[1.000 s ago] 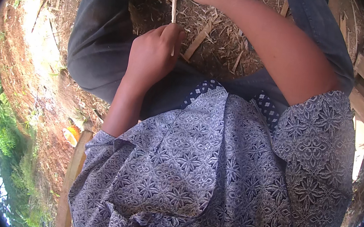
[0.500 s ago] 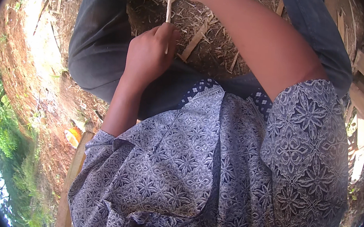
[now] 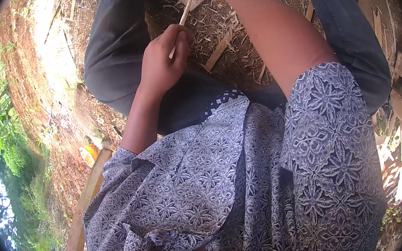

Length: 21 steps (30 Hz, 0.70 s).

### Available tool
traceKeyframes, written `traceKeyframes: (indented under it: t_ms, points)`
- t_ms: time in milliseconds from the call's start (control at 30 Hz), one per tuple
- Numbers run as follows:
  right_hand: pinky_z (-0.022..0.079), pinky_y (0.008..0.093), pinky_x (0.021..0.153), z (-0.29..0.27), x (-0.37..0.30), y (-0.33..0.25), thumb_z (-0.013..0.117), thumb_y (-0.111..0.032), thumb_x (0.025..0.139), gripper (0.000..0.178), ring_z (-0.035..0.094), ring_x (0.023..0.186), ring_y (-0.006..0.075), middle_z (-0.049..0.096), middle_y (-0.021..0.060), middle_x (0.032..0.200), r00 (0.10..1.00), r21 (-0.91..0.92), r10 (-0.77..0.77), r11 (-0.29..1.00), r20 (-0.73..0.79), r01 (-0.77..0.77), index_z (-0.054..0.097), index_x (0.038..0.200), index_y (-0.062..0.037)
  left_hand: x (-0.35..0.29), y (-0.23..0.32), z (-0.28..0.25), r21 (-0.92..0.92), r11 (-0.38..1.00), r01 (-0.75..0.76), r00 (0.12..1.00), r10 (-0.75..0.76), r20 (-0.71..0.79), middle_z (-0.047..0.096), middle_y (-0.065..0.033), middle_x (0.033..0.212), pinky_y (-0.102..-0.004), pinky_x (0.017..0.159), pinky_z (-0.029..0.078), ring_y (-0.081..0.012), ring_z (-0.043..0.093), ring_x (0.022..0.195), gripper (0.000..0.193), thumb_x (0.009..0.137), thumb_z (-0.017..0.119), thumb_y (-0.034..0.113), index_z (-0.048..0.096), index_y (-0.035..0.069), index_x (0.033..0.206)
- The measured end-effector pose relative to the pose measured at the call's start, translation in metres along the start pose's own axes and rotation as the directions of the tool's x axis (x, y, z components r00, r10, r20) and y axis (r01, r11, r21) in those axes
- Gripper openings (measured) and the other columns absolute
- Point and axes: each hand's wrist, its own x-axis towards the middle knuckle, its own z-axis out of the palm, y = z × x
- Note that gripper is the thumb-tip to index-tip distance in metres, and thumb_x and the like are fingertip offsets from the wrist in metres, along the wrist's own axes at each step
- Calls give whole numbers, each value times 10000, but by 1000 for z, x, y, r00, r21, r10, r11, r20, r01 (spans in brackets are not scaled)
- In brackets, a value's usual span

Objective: The person sits on the ground and uses a knife to shave thin strips from a small piece of wood. They hold the wood with one hand and carefully scrape the blade along its length to produce fine wood shavings.

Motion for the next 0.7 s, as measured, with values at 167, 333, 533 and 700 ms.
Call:
traceKeyframes:
  t_ms: [167, 333, 533, 700]
  points:
    - [507, 339, 591, 17, -29, 16, 722, -489, 937, 434, 641, 677, 167, 671, 73, 827, 989, 570, 85, 810, 120, -138, 644, 1031, -72, 4, -16, -4, -301, 948, 100, 950, -181, -255, 567, 10, 764, -246, 566, 385, -45, 466, 636, 197, 1088, 571, 207, 599, 11, 1077]
    - [460, 231, 506, 12, -99, 37, 741, -521, 938, 552, 534, 584, 53, 588, -4, 810, 990, 749, -20, 656, 138, -91, 551, 1179, -63, 12, -27, -22, -739, 637, 219, 882, -453, -130, 546, 33, 727, -223, 531, 378, -46, 477, 603, 291, 1067, 628, 308, 663, 20, 1040]
    - [424, 217, 461, 22, -103, 37, 701, -488, 978, 504, 508, 555, 39, 634, 28, 882, 998, 837, 59, 545, 17, -47, 593, 1156, -30, 25, -73, -37, -848, 493, 192, 873, -481, -83, 544, 15, 768, -251, 571, 400, -81, 501, 662, 323, 1083, 589, 355, 653, 41, 1047]
    - [405, 197, 440, -8, -135, 16, 683, -410, 1010, 410, 498, 514, 20, 683, 39, 901, 988, 920, -143, 391, 52, 8, 651, 1096, -10, 34, -54, -61, -860, 494, 123, 879, -457, -137, 535, 27, 775, -248, 560, 382, -81, 505, 668, 300, 1088, 579, 354, 632, 61, 1049]
